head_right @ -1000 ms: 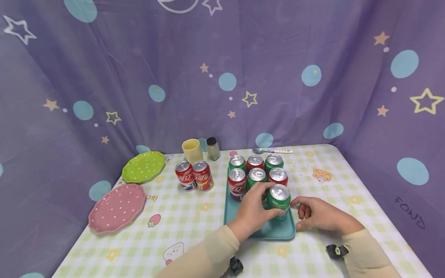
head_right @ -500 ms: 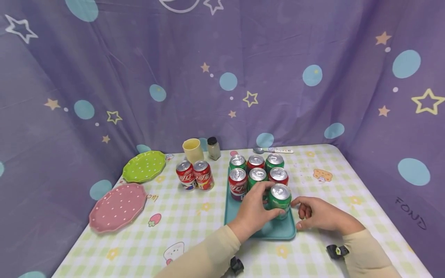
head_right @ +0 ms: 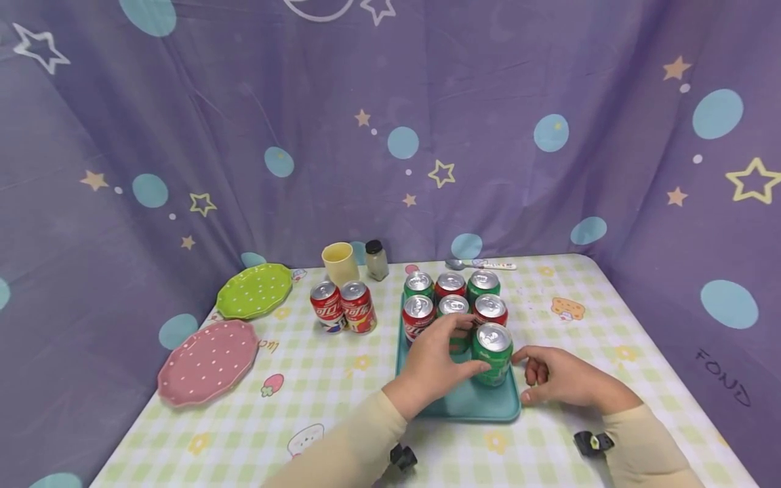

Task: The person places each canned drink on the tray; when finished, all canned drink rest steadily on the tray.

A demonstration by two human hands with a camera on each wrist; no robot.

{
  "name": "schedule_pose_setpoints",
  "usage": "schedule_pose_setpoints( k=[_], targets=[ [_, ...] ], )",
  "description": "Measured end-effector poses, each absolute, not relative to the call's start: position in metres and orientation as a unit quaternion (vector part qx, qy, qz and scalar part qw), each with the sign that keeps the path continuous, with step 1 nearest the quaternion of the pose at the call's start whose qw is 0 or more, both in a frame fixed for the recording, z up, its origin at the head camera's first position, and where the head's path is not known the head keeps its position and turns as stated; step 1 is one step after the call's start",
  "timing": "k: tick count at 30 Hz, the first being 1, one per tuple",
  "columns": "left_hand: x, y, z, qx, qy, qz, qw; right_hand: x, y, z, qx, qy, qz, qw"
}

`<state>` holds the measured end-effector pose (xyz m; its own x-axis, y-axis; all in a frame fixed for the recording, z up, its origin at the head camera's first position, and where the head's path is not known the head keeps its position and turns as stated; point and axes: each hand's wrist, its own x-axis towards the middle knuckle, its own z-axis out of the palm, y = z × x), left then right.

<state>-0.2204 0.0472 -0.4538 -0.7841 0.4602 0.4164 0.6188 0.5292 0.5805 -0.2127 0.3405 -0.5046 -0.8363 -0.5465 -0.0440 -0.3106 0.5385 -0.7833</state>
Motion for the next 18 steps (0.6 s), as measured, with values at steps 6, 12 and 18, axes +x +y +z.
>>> schedule_pose_setpoints(
  k=[6,12,18],
  targets=[
    [-0.231,0.001,-0.418,-0.341,-0.830,-0.429,0.107,-0.213,0.340,-0.504,-0.246,0.865,-0.413,0.144],
    [-0.249,-0.051,-0.389,-0.330,-0.809,-0.460,0.159,-0.213,0.342,-0.506,-0.243,0.870,-0.404,0.142],
    [-0.271,-0.107,-0.376,-0.288,-0.787,-0.501,0.215,-0.214,0.343,-0.508,-0.244,0.865,-0.412,0.150]
  ],
)
